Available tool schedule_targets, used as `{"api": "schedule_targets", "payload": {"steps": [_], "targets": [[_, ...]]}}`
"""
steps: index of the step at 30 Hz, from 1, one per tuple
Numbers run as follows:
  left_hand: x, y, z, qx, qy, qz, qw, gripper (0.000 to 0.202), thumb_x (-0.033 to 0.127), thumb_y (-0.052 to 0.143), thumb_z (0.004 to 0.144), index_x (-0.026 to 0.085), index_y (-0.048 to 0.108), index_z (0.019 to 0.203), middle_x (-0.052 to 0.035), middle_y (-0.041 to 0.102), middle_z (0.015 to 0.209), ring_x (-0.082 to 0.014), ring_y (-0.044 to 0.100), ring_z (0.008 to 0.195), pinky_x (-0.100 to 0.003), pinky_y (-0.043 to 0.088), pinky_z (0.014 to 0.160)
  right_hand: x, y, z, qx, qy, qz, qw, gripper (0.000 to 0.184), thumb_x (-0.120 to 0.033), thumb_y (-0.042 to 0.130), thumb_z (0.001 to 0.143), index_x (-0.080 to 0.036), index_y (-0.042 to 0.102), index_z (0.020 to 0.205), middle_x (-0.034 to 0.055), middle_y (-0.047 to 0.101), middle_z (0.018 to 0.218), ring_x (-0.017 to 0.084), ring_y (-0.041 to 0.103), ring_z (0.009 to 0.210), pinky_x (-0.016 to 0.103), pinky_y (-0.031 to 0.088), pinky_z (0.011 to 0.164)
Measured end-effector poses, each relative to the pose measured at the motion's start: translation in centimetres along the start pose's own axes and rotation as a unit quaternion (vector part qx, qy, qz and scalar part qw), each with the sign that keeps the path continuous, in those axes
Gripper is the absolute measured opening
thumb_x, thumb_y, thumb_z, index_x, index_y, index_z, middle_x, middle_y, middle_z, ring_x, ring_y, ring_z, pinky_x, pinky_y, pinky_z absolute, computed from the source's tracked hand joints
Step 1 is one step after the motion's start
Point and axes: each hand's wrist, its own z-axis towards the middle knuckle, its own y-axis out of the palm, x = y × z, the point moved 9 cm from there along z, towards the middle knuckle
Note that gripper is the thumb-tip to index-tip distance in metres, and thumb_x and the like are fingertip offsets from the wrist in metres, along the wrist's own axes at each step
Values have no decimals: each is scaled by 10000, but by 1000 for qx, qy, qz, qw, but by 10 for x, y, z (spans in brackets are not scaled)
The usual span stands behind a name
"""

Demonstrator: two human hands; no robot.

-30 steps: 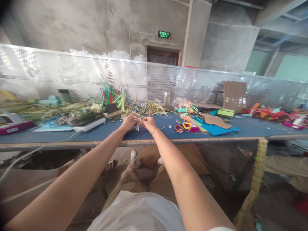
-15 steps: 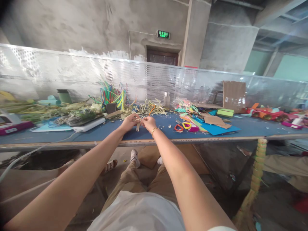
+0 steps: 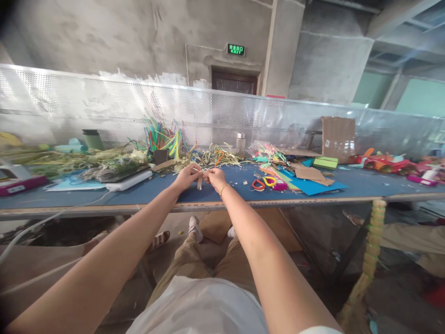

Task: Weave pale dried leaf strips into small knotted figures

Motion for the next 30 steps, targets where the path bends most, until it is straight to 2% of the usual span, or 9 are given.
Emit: {"api": "schedule_targets", "payload": {"steps": [9, 15, 25, 30], "targets": [[-9, 4, 4, -30, 18, 4, 999, 244, 301, 685, 740, 165, 498, 819, -27, 678, 697, -175, 679, 665, -291, 530, 612, -3, -2, 0, -1, -21, -14, 1000, 116, -157, 654, 761, -171, 554, 704, -33, 624, 567, 74, 532, 479, 182, 420, 496], [-15, -5, 7, 11, 15, 46, 999, 218, 288, 650, 763, 183, 489, 867, -12, 667, 660, -176, 662, 612, -292, 521, 581, -8, 3, -1, -19, -49, -22, 998, 78, -119, 617, 767, -170, 576, 724, -32, 629, 596, 82, 562, 525, 192, 449, 531], [-1, -1, 2, -9, 33, 41, 999, 201, 278, 640, 744, 189, 493, 847, 19, 615, 613, -149, 629, 588, -242, 473, 551, -4, -3, 3, 20, -49, -13, 998, 157, -86, 630, 737, -194, 527, 785, -64, 574, 582, 98, 580, 516, 221, 500, 531], [-3, -5, 4, 11, 41, 68, 997, 162, 241, 610, 743, 188, 520, 866, 35, 584, 592, -123, 562, 528, -236, 436, 533, -3, 2, 3, -1, -37, -18, 999, 56, -131, 554, 827, -187, 557, 835, -46, 589, 603, 103, 601, 527, 207, 488, 499]]}}
